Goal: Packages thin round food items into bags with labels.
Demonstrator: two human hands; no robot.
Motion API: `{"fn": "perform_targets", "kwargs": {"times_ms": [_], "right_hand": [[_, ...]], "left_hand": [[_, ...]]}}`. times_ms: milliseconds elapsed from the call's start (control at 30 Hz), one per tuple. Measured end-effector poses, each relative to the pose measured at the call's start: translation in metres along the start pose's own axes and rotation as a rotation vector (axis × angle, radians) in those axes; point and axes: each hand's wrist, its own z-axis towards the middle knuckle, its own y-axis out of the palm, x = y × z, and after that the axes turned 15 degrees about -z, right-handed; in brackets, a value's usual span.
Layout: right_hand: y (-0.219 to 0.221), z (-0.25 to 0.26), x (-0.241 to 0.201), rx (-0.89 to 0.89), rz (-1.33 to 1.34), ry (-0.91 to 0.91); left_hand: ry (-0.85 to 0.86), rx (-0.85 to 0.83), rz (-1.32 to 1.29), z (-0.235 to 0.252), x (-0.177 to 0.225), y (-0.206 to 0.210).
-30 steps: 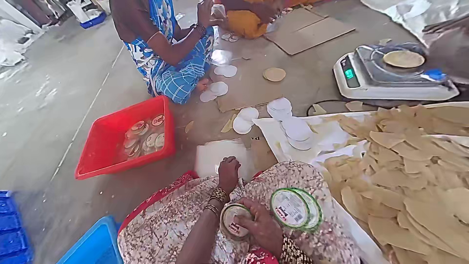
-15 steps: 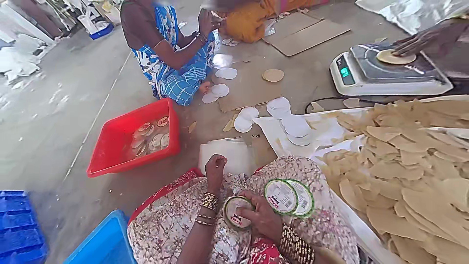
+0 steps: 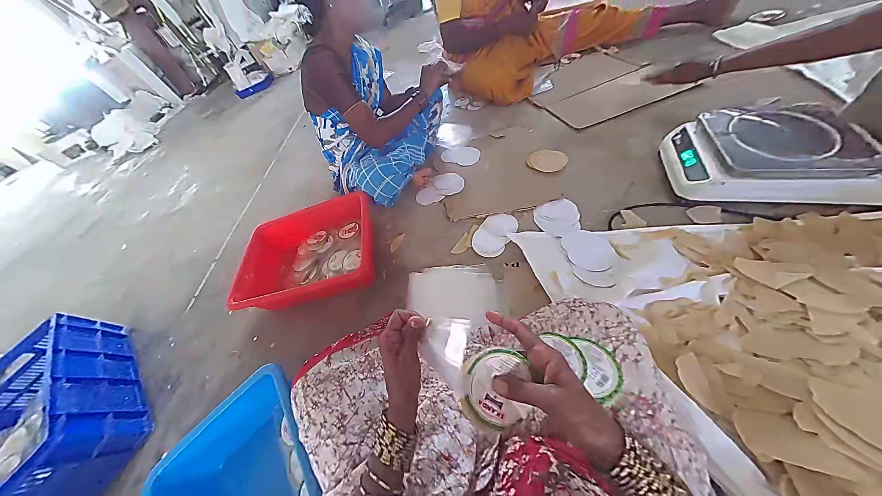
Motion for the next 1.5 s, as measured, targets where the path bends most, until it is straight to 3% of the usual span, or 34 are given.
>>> {"fn": "perform_targets", "kwargs": {"times_ms": [100,200,300,367,500,633,733,833,900,967,1100,1300,1500], "right_hand": [[-0.005,-0.005,-0.018,-0.194,-0.031,-0.04],[-0.009,-0.016,-0.031,-0.279,-0.068,-0.077],[-0.007,-0.026,-0.038,-0.359,-0.054,-0.072],[0.005,-0.03,-0.036,-0.326,-0.072,-0.085],[0.03,-0.026,-0.025,-0.068,-0.245,-0.171],[0.031,-0.022,-0.019,0.0,-0.285,-0.168],[0.026,-0.023,-0.021,0.051,-0.443,-0.197],[0.015,-0.029,-0.027,0.051,-0.757,-0.311],[0.012,-0.035,-0.034,0.008,-0.939,-0.405],[0.012,-0.041,-0.04,-0.023,-1.069,-0.45],[0.009,-0.048,-0.044,0.016,-1.153,-0.463],[0.004,-0.049,-0.046,0.069,-1.032,-0.372],[0.01,-0.045,-0.045,-0.077,-0.57,-0.173]], "left_hand": [[0.175,0.02,0.112,-0.01,0.012,0.006],[0.369,0.128,0.194,-0.008,0.013,-0.002],[0.392,0.194,0.193,-0.007,0.016,-0.008],[0.359,0.184,0.158,-0.012,0.017,-0.001],[0.294,0.181,0.047,-0.024,0.025,0.013],[0.243,0.214,-0.028,-0.03,0.034,0.016],[0.137,0.015,0.027,-0.025,0.051,-0.002],[0.005,-0.407,0.241,-0.011,0.078,-0.031],[-0.068,-0.645,0.416,-0.007,0.094,-0.03],[-0.114,-0.766,0.417,-0.012,0.098,-0.016],[-0.005,-0.554,0.309,-0.034,0.078,0.006],[0.155,-0.273,0.25,-0.05,0.062,0.009],[0.108,-0.333,0.065,-0.051,0.07,0.016]]}}
